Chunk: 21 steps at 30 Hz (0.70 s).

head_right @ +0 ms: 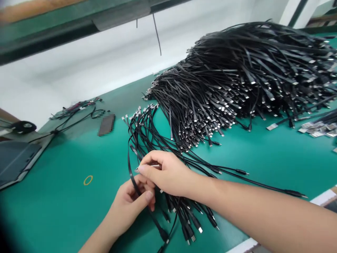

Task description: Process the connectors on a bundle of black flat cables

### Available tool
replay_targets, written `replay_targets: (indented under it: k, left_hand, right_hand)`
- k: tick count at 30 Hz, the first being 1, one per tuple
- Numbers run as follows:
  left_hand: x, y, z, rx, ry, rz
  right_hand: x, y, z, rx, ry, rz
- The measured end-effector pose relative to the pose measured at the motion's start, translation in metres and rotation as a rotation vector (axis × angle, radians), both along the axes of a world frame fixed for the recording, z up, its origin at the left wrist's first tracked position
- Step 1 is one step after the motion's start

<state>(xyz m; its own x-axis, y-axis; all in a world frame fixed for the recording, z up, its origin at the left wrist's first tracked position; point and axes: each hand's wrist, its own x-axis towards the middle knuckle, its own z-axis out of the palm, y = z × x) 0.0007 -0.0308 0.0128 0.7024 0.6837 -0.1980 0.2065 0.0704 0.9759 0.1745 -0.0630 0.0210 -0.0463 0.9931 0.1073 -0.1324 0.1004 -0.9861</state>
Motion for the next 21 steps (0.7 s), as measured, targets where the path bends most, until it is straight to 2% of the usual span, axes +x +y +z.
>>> replay_targets:
  k: [2, 5, 7, 9, 11, 13, 16, 19, 21]
  left_hand:
    - [0.003, -0.004, 0.001, 0.023, 0.022, 0.100]
    - [0.005, -0.010, -0.001, 0.020, 0.042, 0.355]
    - [0.003, -0.012, -0.003, 0.052, 0.038, 0.454]
    - [0.000, -0.009, -0.003, 0.174, 0.019, 0.496]
    - [-0.003, -0.005, -0.002, 0.362, 0.017, 0.515]
    - [-0.004, 0.000, 0.001, 0.511, 0.032, 0.485]
    - [-0.005, 0.004, 0.004, 0.540, 0.027, 0.456]
    - [-0.007, 0.004, 0.000, 0.504, 0.033, 0.577]
    - [-0.010, 0.007, -0.003, 0.528, 0.020, 0.591]
  right_hand:
    - [0.000, 0.000, 0.000, -0.009, 0.057, 0.039]
    - [0.001, 0.000, 0.001, 0.006, 0.106, 0.124]
    - [0.001, 0.000, 0.001, -0.020, 0.152, 0.203]
    - [0.001, -0.001, 0.000, -0.044, 0.187, 0.264]
    - [-0.001, -0.003, -0.003, -0.082, 0.203, 0.316]
    - [-0.003, -0.006, -0.006, -0.136, 0.228, 0.347]
    - [-0.007, -0.011, -0.009, -0.196, 0.303, 0.334]
    - [-0.012, -0.011, -0.009, -0.235, 0.426, 0.335]
    - [-0.014, -0.011, -0.007, -0.244, 0.536, 0.346]
